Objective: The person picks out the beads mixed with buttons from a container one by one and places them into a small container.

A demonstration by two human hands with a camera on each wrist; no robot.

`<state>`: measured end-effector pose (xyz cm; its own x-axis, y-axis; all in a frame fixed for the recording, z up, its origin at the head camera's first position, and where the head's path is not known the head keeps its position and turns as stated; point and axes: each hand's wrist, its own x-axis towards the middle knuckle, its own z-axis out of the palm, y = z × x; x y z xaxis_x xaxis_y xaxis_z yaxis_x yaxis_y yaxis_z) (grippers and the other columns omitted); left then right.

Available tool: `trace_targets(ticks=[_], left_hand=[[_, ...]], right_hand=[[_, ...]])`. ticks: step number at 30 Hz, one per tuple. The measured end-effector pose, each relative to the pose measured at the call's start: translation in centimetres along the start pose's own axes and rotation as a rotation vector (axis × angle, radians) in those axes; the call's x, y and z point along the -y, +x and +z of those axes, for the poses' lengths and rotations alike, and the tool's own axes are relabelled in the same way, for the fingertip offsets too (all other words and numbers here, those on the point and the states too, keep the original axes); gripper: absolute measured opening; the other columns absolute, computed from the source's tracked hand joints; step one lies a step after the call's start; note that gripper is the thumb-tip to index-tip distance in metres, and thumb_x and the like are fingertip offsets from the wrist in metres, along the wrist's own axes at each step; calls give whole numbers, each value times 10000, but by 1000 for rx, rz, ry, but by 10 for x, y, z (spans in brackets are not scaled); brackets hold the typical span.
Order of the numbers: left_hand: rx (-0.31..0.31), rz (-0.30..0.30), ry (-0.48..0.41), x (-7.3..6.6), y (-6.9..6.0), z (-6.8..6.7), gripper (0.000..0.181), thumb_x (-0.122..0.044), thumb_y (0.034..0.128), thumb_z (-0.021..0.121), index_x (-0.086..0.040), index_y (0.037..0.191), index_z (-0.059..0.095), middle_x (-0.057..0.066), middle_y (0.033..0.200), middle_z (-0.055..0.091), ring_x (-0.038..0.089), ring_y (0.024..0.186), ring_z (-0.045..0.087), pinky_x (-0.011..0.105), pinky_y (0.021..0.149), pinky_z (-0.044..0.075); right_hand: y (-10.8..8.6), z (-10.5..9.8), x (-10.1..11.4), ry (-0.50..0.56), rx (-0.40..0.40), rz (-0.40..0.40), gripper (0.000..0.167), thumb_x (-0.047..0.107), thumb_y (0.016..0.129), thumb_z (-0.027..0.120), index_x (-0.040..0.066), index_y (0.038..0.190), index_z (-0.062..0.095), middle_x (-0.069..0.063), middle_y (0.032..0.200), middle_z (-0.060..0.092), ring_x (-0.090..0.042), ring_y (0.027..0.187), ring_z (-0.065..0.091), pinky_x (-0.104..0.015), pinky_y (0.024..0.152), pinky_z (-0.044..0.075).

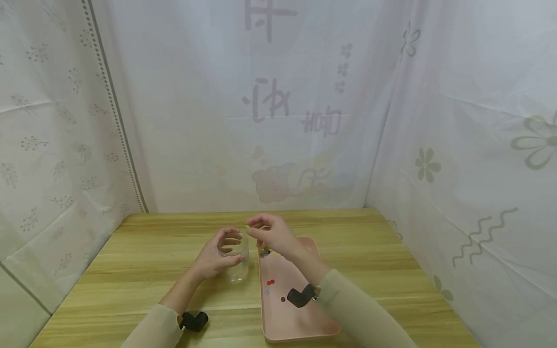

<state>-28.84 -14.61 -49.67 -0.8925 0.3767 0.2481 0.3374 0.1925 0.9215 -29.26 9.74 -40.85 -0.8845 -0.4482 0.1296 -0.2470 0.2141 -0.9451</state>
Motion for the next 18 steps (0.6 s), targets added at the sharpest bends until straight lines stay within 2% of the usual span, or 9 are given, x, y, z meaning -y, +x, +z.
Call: trace_targets(ticks=[8, 14, 18], left_hand=[[-2, -16, -7, -1, -1, 0, 714, -179, 936, 868, -98, 1528, 477, 275, 1522, 591, 553, 1428, 549, 697, 1168, 470], [-5, -21, -1, -1, -1, 0, 705, -171, 931, 869, -74, 1511, 480, 227, 1514, 603, 512, 1423, 572, 695, 1172, 472], [-11, -14, 5, -1, -1, -1, 695, -161, 929, 870, -50, 1498, 488, 221, 1502, 608, 495, 1409, 588, 695, 1166, 477]], right_hand=[[4, 10, -2, 11, 14, -10, 330, 197, 1044, 747, 22, 1323, 718, -105, 1144, 738, -143, 702, 656, -256, 599, 515], [7, 17, -11, 5, 29, -7, 264, 229, 1047, 751, 97, 1276, 750, -63, 1121, 738, -166, 696, 659, -241, 515, 462], [7, 20, -12, -1, 39, -5, 267, 241, 1053, 739, 97, 1278, 746, -62, 1131, 732, -164, 685, 650, -219, 487, 435]])
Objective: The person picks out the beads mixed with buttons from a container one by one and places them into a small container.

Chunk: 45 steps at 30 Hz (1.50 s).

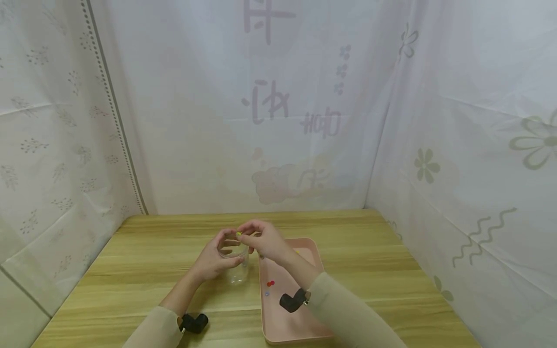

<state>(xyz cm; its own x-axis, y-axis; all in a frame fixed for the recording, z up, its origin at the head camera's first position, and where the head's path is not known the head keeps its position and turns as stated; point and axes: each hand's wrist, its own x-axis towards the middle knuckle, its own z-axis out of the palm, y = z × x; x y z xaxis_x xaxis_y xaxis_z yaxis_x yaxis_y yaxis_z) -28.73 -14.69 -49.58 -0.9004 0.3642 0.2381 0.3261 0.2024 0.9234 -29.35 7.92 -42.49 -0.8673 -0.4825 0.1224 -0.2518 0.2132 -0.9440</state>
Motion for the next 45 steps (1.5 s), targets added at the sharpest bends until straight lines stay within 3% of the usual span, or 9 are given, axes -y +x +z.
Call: trace_targets(ticks=[7, 17, 24, 29, 36, 45], left_hand=[[6, -7, 5, 0, 0, 0, 699, -174, 933, 867, -58, 1508, 487, 207, 1528, 595, 454, 1410, 589, 689, 1175, 472], [1, 6, 18, 2, 0, 0, 695, -163, 941, 857, -50, 1518, 488, 213, 1556, 575, 444, 1417, 578, 690, 1169, 476], [6, 13, 21, 2, 0, 0, 688, -165, 950, 852, -72, 1522, 481, 197, 1522, 607, 449, 1408, 590, 678, 1151, 496], [6, 0, 4, 2, 0, 0, 717, -156, 943, 859, -65, 1536, 467, 217, 1518, 605, 515, 1423, 568, 681, 1167, 483], [1, -5, -14, 0, 1, 1, 744, -163, 934, 877, -40, 1546, 472, 267, 1523, 598, 469, 1419, 586, 693, 1180, 460], [6, 6, -8, 2, 2, 1, 765, -155, 931, 876, -12, 1551, 451, 282, 1519, 593, 492, 1414, 598, 701, 1170, 468]], right_hand=[[-1, 4, -3, -35, -11, -3, 256, 223, 1046, 737, 99, 1269, 756, -69, 1123, 740, -123, 666, 651, -209, 496, 407], [-2, 5, -7, -66, 17, -21, 230, 220, 1041, 752, 132, 1253, 764, -43, 1150, 752, -137, 706, 685, -261, 638, 534], [-4, 4, -8, -58, -1, -7, 272, 192, 1046, 737, 113, 1306, 744, -55, 1165, 746, -137, 704, 672, -260, 609, 510], [-4, -4, -9, -33, -36, 15, 321, 201, 1048, 736, 74, 1342, 712, -108, 1196, 732, -141, 701, 661, -242, 560, 503], [-6, -21, -15, -31, -57, 21, 295, 216, 1060, 731, 120, 1338, 716, -134, 1241, 718, -162, 734, 679, -277, 658, 566], [-11, -40, -32, -47, -106, 46, 289, 206, 1065, 725, 128, 1343, 715, -134, 1227, 720, -274, 792, 688, -243, 569, 461]])
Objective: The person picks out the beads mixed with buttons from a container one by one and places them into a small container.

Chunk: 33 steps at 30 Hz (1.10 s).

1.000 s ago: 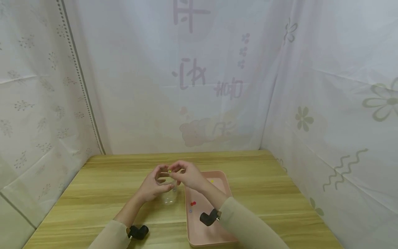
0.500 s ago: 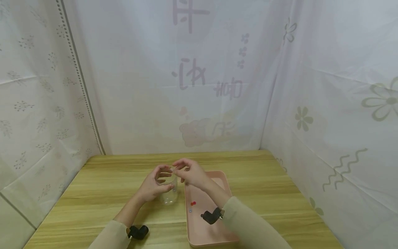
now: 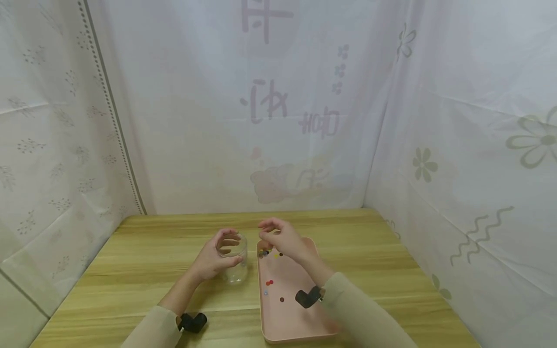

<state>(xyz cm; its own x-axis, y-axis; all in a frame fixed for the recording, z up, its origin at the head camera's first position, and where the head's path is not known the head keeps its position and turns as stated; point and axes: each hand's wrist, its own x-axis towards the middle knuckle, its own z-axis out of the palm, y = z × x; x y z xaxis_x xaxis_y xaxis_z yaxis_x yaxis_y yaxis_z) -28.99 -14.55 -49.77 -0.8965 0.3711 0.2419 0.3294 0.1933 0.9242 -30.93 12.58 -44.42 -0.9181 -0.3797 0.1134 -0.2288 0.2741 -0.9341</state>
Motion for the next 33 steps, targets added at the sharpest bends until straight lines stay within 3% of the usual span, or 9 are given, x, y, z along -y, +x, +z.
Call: trace_targets(ticks=[8, 11, 18, 25, 33], left_hand=[[-2, 7, -12, -3, 0, 0, 745, -148, 922, 881, -42, 1535, 471, 239, 1501, 616, 535, 1417, 581, 726, 1167, 454], [3, 6, -20, -3, 0, 0, 751, -158, 923, 883, -46, 1540, 469, 236, 1504, 616, 542, 1420, 575, 729, 1170, 450], [4, 3, -6, -2, 0, 0, 756, -147, 931, 877, -28, 1549, 457, 241, 1508, 612, 532, 1416, 581, 712, 1169, 462], [0, 11, -2, 0, -1, 0, 750, -134, 931, 874, -15, 1544, 459, 269, 1504, 607, 533, 1408, 588, 713, 1163, 468], [8, 6, -22, 0, -1, 0, 757, -153, 931, 880, -33, 1548, 458, 280, 1510, 598, 563, 1410, 574, 728, 1166, 456]], right_hand=[[-3, -10, -13, -36, -30, 26, 265, 196, 1074, 711, 124, 1329, 718, -126, 1208, 724, -185, 711, 676, -250, 559, 446], [-3, -13, -20, -37, -42, 45, 268, 201, 1069, 720, 123, 1325, 721, -117, 1203, 726, -178, 717, 679, -293, 591, 498], [-5, -17, -32, -9, -48, 84, 302, 204, 1056, 742, 113, 1343, 715, -123, 1189, 723, -238, 738, 695, -317, 627, 532], [-7, -19, -36, 0, -38, 105, 342, 191, 1057, 741, 126, 1389, 691, -121, 1212, 710, -450, 855, 732, -300, 642, 529], [-3, -17, -39, -32, -5, 120, 341, 203, 1051, 723, 101, 1376, 702, -130, 1190, 701, -474, 883, 735, -333, 656, 534]])
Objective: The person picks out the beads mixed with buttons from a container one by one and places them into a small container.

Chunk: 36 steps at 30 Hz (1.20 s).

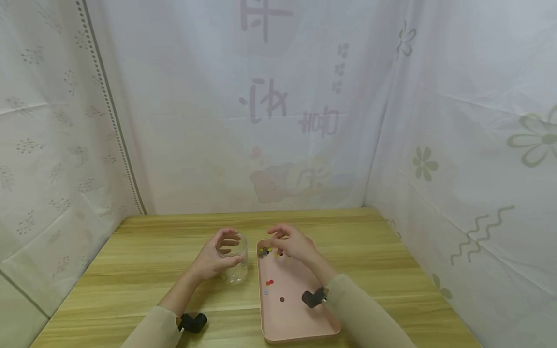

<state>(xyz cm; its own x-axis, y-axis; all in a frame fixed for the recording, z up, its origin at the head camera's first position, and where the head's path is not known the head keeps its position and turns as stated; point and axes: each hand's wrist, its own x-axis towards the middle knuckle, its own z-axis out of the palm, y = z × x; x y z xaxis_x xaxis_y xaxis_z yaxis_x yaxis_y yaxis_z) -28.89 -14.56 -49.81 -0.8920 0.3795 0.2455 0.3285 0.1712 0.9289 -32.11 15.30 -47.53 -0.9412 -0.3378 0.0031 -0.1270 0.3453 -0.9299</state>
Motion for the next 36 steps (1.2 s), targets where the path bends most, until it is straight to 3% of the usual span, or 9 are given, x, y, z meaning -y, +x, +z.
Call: trace_targets(ticks=[4, 8, 15, 20, 25, 36], left_hand=[[4, 1, -8, 0, 0, 0, 754, -160, 930, 882, -48, 1545, 461, 286, 1507, 596, 568, 1398, 581, 733, 1167, 451], [0, -4, -9, 0, 0, 0, 733, -161, 927, 883, -101, 1534, 476, 265, 1506, 604, 554, 1391, 592, 724, 1174, 451], [-4, -3, -2, -2, 0, 0, 745, -156, 925, 884, -90, 1542, 471, 256, 1511, 605, 578, 1395, 575, 718, 1175, 454], [-8, -6, 5, -2, 0, 0, 769, -157, 921, 887, -49, 1553, 462, 239, 1508, 611, 558, 1399, 578, 703, 1177, 462], [-9, -8, 16, -1, 0, 0, 751, -163, 921, 887, -89, 1543, 472, 233, 1513, 610, 528, 1406, 585, 686, 1174, 473], [-6, 1, 14, -1, 0, 0, 767, -146, 924, 883, -37, 1553, 457, 291, 1519, 586, 545, 1394, 586, 708, 1167, 467]], right_hand=[[3, 4, 0, -35, 18, 17, 444, 284, 1030, 779, 67, 1406, 686, -127, 1185, 722, -469, 877, 742, -343, 650, 537], [5, 8, 0, -44, 41, 60, 479, 370, 1002, 823, 99, 1378, 702, -129, 1161, 763, -393, 846, 753, -330, 633, 535], [6, 17, -7, -40, 83, 81, 252, 161, 1039, 734, 88, 1280, 740, -139, 1078, 766, -221, 729, 708, -271, 535, 486], [7, 22, -13, -76, 94, 87, 261, 98, 1016, 720, 84, 1275, 747, -88, 1010, 729, -185, 703, 665, -244, 524, 438], [6, 25, -19, -149, 107, 84, 253, 93, 1015, 719, 101, 1266, 745, -39, 939, 701, -148, 687, 629, -239, 537, 420], [6, 28, -27, -151, 112, 73, 299, 28, 964, 705, 122, 1241, 766, -36, 877, 703, -136, 642, 580, -243, 529, 394]])
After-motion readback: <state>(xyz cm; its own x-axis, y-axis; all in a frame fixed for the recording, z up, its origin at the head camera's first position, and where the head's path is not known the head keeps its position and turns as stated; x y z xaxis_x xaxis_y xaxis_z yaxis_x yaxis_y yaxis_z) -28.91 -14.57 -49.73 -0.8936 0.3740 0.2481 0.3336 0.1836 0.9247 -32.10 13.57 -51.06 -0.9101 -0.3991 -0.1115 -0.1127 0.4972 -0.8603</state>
